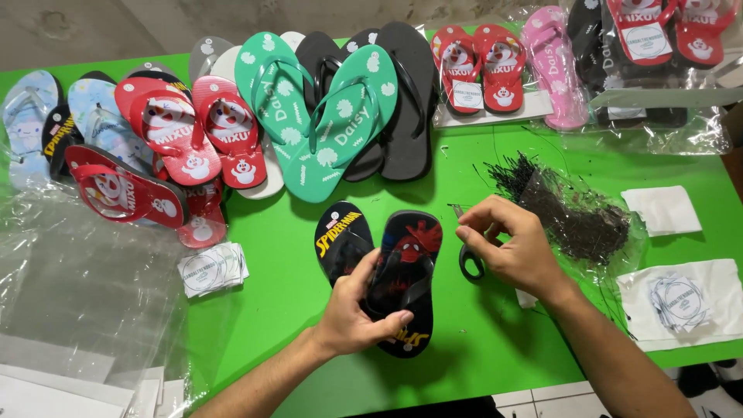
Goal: Trimming excess material from flip-flops with scissors and cleaning them with a cloth.
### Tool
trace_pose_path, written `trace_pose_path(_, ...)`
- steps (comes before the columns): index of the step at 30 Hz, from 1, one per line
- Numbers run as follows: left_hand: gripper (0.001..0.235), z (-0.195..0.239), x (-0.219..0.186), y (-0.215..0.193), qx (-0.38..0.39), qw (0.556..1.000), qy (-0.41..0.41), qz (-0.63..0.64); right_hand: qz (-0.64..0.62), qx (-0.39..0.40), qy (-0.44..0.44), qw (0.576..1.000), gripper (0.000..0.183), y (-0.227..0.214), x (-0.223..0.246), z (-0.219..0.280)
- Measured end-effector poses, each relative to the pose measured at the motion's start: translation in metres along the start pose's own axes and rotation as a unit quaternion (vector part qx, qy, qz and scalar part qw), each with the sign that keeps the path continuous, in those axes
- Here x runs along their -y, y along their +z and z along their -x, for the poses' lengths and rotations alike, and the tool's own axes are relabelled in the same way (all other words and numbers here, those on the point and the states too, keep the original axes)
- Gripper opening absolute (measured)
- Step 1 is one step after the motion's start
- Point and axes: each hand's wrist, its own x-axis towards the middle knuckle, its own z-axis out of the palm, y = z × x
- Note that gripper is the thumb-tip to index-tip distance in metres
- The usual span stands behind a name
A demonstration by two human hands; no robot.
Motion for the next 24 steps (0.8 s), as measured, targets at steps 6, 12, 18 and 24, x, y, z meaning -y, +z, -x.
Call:
trace_pose_path(6, 0.092, -0.003, -0.008, -0.006, 0.089, 0.996, -0.013, -0.016, -0.228, 0.075, -0.081, 0.967, 0.054, 0.007, -0.022, 0.017)
trace_pose_path(12, 0.096, -0.008, -0.02, -0.013, 0.159, 0.987, 0.008, -0.034, -0.241, 0.087, -0.059, 0.965, 0.038, 0.013, -0.013, 0.019)
trace_pose_path(18, 0.078, 0.004, 0.007, -0.018, 0.151, 0.984, 0.048, -0.083, -0.288, 0.177, 0.033, 0.94, 0.054, 0.014, -0.011, 0.016)
trace_pose_path(24, 0.041, 0.006, -0.001, -0.013, -0.002, 0.98, 0.162, -0.116, -0.221, 0.056, 0.089, 0.97, 0.046, -0.001, -0.053, 0.011)
